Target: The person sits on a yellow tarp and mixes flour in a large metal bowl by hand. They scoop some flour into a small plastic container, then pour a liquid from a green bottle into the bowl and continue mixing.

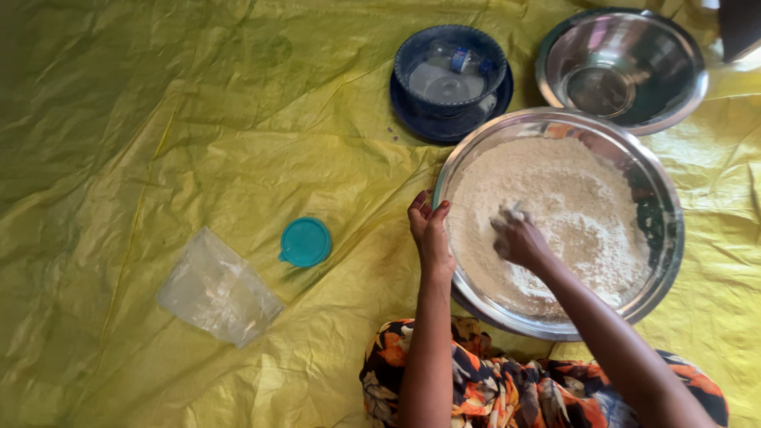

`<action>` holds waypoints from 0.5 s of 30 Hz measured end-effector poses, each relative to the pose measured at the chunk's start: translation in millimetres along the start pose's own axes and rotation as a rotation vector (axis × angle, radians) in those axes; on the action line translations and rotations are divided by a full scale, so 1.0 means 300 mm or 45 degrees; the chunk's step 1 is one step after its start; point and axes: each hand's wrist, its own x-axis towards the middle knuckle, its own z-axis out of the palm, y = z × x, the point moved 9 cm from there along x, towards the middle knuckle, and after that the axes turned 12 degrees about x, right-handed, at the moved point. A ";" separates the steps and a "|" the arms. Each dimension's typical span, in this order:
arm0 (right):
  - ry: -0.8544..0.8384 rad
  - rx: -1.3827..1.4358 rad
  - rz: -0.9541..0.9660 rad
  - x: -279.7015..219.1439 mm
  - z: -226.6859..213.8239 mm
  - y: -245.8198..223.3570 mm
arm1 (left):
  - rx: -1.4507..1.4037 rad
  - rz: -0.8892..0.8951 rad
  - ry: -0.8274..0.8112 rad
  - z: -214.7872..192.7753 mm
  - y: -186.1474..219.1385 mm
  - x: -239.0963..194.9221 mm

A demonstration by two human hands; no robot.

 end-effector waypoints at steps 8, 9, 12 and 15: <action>-0.098 -0.190 0.301 -0.214 -0.196 0.191 | 0.066 -0.038 -0.027 0.015 0.000 -0.009; 0.001 -0.169 0.228 -0.208 -0.231 0.229 | 0.075 -0.047 -0.025 0.017 0.001 -0.009; 0.114 0.387 0.255 -0.118 -0.261 0.412 | 0.082 -0.059 -0.023 0.017 0.001 0.000; 0.251 0.273 0.578 -0.077 -0.330 0.632 | 0.052 -0.055 -0.021 0.015 -0.015 0.011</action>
